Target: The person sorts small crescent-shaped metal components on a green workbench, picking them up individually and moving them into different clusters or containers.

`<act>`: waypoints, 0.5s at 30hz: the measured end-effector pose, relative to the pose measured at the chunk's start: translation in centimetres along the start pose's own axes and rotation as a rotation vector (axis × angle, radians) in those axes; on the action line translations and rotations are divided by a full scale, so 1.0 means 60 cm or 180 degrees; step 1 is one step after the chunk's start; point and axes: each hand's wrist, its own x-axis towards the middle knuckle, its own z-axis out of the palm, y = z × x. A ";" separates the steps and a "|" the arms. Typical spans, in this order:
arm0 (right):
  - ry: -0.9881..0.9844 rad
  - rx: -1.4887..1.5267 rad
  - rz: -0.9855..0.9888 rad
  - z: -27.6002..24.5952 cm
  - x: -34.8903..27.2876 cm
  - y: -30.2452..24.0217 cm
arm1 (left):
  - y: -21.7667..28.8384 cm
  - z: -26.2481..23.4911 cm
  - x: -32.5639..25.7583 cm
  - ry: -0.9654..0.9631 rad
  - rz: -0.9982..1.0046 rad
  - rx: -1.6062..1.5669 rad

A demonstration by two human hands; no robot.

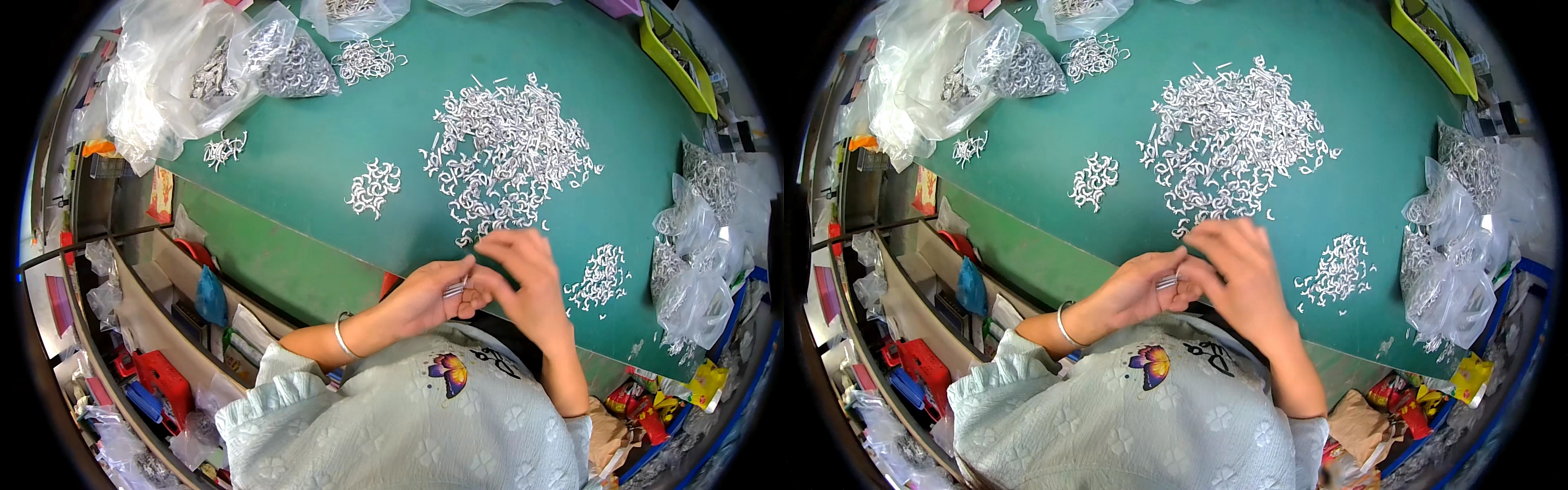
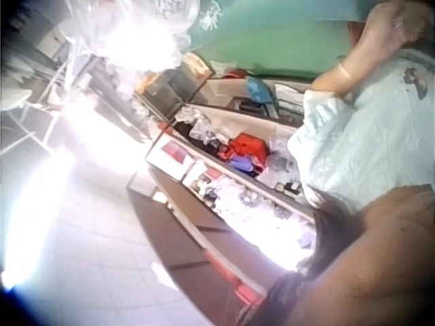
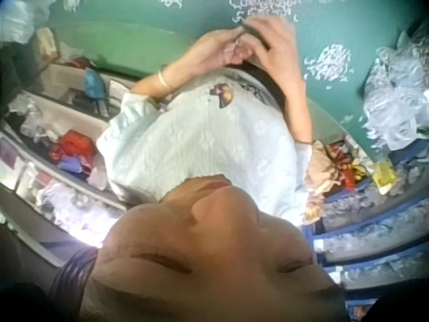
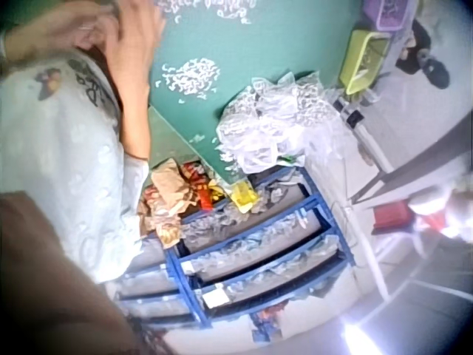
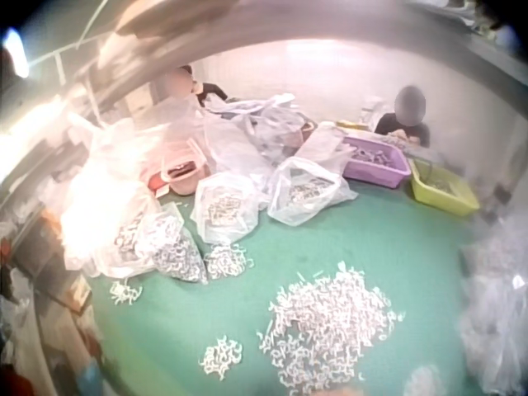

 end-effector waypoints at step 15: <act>0.0984 -0.1351 0.0099 -0.030 0.100 0.087 | 0.071 -0.009 0.067 0.1201 0.3443 0.5351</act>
